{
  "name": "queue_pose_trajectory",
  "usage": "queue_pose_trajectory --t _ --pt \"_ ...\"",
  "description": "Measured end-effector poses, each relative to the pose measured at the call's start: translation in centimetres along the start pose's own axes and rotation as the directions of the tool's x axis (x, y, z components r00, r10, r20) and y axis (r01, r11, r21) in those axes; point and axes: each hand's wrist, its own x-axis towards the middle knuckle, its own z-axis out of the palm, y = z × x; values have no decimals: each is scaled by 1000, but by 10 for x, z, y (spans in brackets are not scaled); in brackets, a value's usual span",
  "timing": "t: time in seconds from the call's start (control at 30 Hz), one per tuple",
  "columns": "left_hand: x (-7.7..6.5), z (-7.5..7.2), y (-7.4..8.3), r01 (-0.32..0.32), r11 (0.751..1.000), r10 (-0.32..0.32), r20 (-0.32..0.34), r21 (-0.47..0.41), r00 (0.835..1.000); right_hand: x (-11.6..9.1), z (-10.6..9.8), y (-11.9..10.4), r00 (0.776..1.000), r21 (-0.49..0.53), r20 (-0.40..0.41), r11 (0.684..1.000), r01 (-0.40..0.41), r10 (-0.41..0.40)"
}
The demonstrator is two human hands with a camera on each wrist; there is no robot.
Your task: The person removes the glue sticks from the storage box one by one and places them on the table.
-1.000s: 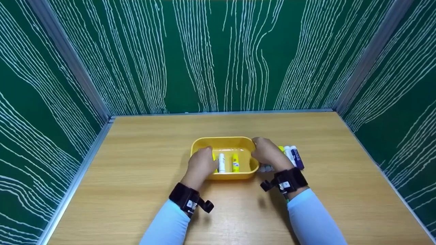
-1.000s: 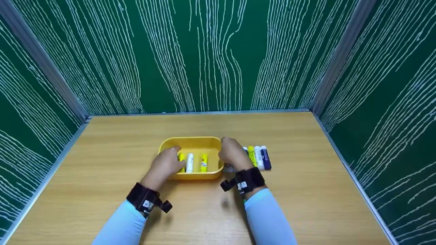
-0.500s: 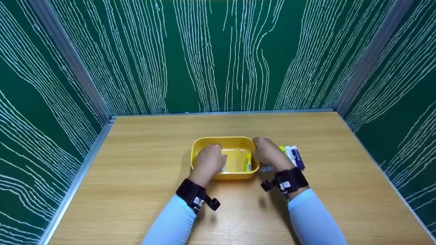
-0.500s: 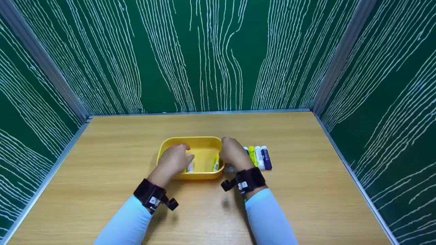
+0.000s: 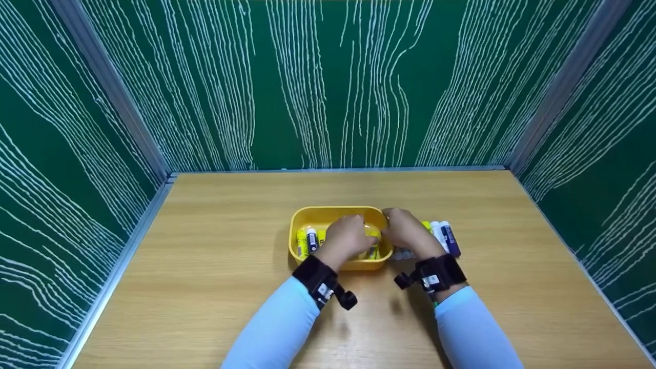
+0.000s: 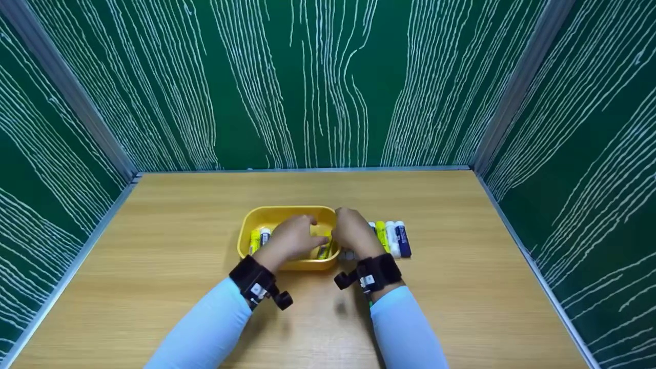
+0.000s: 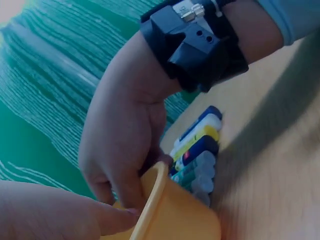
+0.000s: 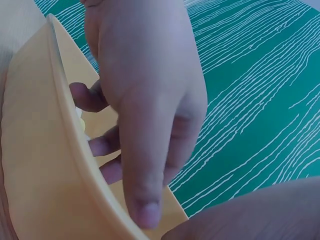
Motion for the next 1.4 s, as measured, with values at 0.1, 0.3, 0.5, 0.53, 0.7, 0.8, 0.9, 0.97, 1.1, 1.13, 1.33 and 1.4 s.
queue_pose_trajectory --t 0.1,0.3,0.5,0.53,0.7,0.8,0.9,0.97,1.1,1.13,1.33,1.4 --pt "1 6 5 -4 999 4 -1 46 1000 -1 -1 0 1000 11 0 1000 -5 5" --pt "4 18 7 -57 995 57 1 83 998 -2 0 1 1000 20 -11 1000 14 -14" --pt "4 21 3 -78 997 78 8 18 997 0 1 2 999 19 -19 999 35 -35" --pt "4 21 2 -77 997 77 5 12 997 0 1 2 999 17 -19 999 37 -36" --pt "6 17 -4 -35 997 33 -24 -67 999 0 1 -1 1000 29 8 1000 -6 6" --pt "4 10 -8 2 986 -10 -47 -168 999 0 1 -2 999 31 16 999 -32 32" --pt "-2 -2 -14 7 975 -30 -100 -220 995 0 1 -3 999 30 17 999 -44 44" --pt "-8 -12 -19 4 970 -40 -141 -242 989 0 2 -2 998 44 24 998 -54 53" --pt "-22 -34 -37 2 944 -67 -186 -329 980 -1 2 -3 996 87 47 993 -81 77" --pt "-25 -40 -43 2 936 -75 -192 -353 979 -1 2 -4 995 92 51 992 -88 84" --pt "-40 -69 -74 18 911 -125 -234 -412 964 -4 -1 -7 991 97 63 987 -125 120" --pt "-43 -79 -83 33 909 -142 -235 -416 961 -5 -1 -6 992 97 59 988 -121 115"
